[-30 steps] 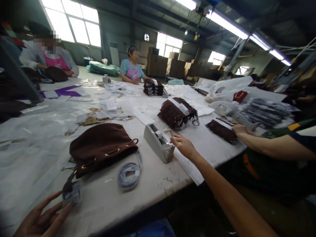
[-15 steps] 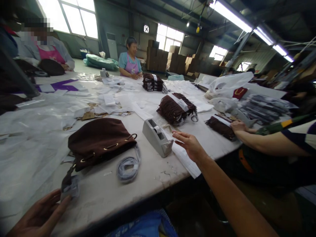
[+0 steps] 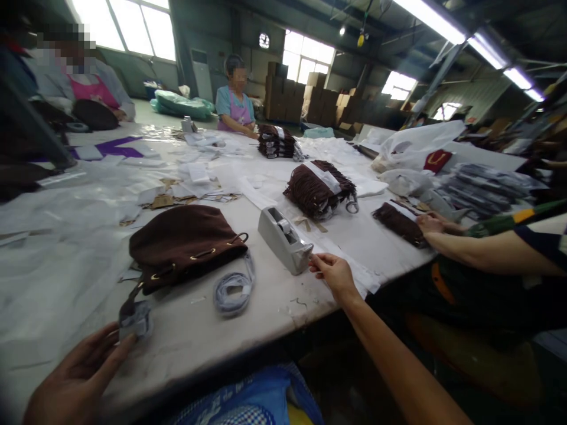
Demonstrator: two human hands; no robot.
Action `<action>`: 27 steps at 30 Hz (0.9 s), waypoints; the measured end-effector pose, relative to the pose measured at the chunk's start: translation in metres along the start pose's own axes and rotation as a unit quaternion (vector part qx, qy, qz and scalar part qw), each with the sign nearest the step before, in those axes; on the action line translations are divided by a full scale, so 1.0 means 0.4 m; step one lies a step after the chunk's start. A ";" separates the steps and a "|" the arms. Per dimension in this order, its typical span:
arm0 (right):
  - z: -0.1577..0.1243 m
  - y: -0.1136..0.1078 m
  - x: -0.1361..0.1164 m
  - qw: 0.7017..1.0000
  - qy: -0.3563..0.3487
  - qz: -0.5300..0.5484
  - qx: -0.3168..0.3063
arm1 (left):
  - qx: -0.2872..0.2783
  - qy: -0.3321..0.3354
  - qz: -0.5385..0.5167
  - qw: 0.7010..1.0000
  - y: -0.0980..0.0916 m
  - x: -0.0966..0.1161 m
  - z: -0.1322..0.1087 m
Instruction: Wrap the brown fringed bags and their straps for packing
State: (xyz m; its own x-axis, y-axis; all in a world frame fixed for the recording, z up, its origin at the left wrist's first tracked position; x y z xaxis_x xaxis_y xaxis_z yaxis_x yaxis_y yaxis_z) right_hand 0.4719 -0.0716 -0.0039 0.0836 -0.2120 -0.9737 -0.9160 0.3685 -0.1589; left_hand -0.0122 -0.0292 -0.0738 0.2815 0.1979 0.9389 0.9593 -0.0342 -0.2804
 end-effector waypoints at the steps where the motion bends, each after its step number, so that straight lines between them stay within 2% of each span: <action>1: -0.016 0.024 -0.004 1.000 -0.010 -0.011 -0.018 | -0.005 -0.017 -0.013 1.000 0.005 0.004 -0.005; 3: -0.052 0.099 -0.021 0.994 -0.045 -0.043 -0.085 | -0.009 -0.015 -0.053 0.998 0.015 0.018 -0.013; 5: -0.090 0.205 -0.045 0.978 -0.083 -0.078 -0.178 | -0.018 0.016 -0.084 0.996 0.025 0.033 -0.014; 9: -0.164 0.461 -0.110 0.906 -0.175 -0.109 -0.370 | -0.031 0.063 -0.117 0.991 0.035 0.052 -0.013; 12: -0.193 0.617 -0.145 0.852 -0.244 -0.122 -0.448 | -0.049 0.077 -0.138 0.986 0.039 0.061 -0.019; 14: -0.191 0.685 -0.148 0.832 -0.270 -0.139 -0.465 | -0.058 0.083 -0.144 0.984 0.039 0.062 -0.023; 18: -0.165 0.746 -0.129 0.828 -0.280 -0.214 -0.437 | -0.056 0.095 -0.146 0.983 0.037 0.060 -0.027; 22: -0.148 0.763 -0.120 0.831 -0.254 -0.272 -0.414 | -0.053 0.093 -0.147 0.983 0.035 0.060 -0.031; 27: -0.132 0.767 -0.115 0.827 -0.204 -0.300 -0.429 | -0.044 0.095 -0.134 0.985 0.031 0.059 -0.034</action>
State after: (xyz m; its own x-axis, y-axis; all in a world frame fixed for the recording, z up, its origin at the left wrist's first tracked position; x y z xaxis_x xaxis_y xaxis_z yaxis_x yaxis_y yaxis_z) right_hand 0.1663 0.0036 0.0007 0.5887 0.2635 -0.7642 -0.5890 -0.5077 -0.6287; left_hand 0.0067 -0.0383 -0.0522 0.0099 0.0249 0.9996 0.9957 -0.0929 -0.0075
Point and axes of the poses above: each hand's wrist, its own z-axis towards the middle knuckle, its own y-axis out of the palm, x = y × z, the point moved 5 cm from there along z, towards the middle knuckle, and after that the axes turned 15 degrees about -x, right-handed, at the moved point
